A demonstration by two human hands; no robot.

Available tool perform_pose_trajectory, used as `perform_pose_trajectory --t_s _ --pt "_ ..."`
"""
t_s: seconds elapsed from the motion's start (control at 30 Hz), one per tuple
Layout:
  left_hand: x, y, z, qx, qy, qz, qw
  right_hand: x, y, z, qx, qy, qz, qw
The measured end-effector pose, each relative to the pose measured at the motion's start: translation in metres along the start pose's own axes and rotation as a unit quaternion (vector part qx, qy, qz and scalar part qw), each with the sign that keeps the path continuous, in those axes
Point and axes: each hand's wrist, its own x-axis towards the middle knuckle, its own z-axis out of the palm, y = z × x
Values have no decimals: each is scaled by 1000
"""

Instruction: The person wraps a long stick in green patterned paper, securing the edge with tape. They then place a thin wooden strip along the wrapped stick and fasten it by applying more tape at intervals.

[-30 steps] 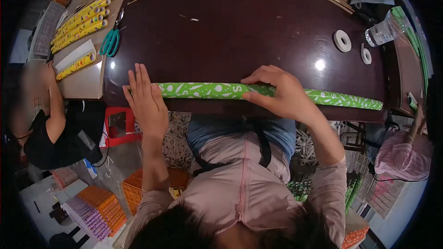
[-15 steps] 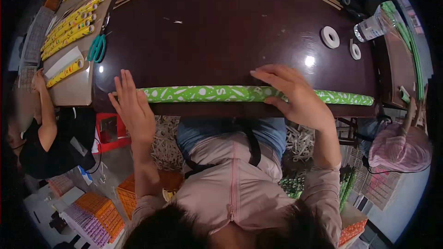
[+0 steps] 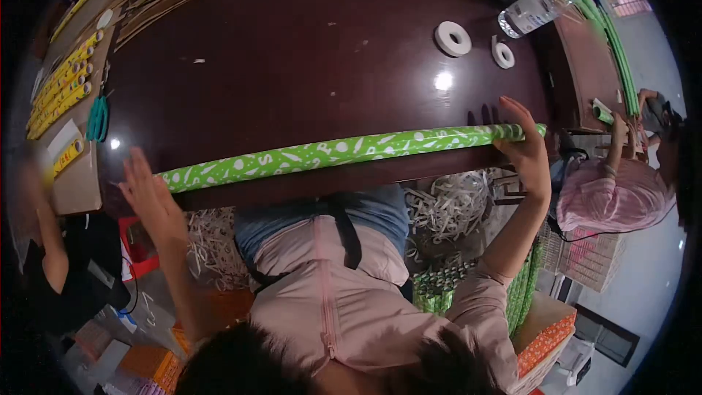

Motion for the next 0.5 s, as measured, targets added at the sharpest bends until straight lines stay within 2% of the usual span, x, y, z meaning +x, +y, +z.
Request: perform_pose_trajectory --t_s 0.07,0.1,0.2,0.27,0.3,0.37,0.4,0.43,0.5 --pt "1 5 -5 -25 -3 -13 1000 -12 23 -20 -64 91 57 992" --pt "2 3 -3 -15 -4 -11 1000 -16 30 -29 -38 126 49 990" --pt "2 5 -3 0 2 -6 1000 -30 52 -41 -147 255 9 956" --pt "0 9 -5 -4 12 12 1000 -37 64 -43 -205 299 -21 932" --pt "0 2 -2 2 15 19 1000 -38 61 -40 -184 310 -24 932" --pt "-3 -13 9 7 29 28 999 -38 58 -33 -190 326 -81 923" --pt "-4 -11 8 -1 33 34 999 -39 52 -27 -129 303 -88 940" --pt "-3 -9 5 16 18 29 999 -38 43 -24 -197 251 -128 939" --pt "-3 -4 -2 33 1 24 999 -33 26 -6 -323 139 -141 925"
